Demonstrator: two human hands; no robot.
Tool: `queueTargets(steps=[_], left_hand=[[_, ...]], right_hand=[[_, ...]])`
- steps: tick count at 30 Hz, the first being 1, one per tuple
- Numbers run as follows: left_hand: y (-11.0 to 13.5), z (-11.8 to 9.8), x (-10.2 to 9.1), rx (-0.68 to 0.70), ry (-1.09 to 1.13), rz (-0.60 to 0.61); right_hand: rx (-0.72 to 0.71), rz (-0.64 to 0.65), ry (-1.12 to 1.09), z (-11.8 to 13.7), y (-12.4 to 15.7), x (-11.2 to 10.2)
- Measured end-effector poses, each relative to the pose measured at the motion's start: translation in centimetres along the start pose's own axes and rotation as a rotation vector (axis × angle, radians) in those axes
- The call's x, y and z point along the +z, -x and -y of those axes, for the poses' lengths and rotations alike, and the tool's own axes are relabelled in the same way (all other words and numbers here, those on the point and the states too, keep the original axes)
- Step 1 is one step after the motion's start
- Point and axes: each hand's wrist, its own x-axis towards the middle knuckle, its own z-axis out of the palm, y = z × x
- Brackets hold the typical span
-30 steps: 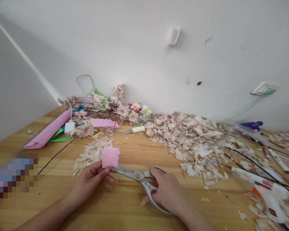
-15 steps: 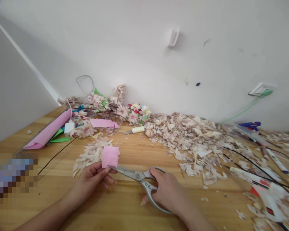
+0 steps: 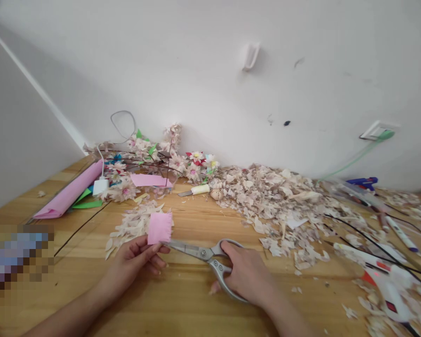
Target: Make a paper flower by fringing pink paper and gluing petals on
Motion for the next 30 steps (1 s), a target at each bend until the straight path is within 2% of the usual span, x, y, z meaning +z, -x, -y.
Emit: queueTargets(steps=[9,19,30], left_hand=[[0.0,-0.1,-0.1,0.002,-0.022,-0.051],[-0.1,0.2,0.2,0.004,-0.042,-0.027],[0.1,1.1,0.3,0.029,-0.142,0.007]], right_hand=[[0.158,-0.099,0.044,-2.2,-0.5,-0.2],[0.129,-0.199,-0.093,-2.8,-0.8,0.6],[0.124,-0.307,-0.11,-4.7,-2.0,2.1]])
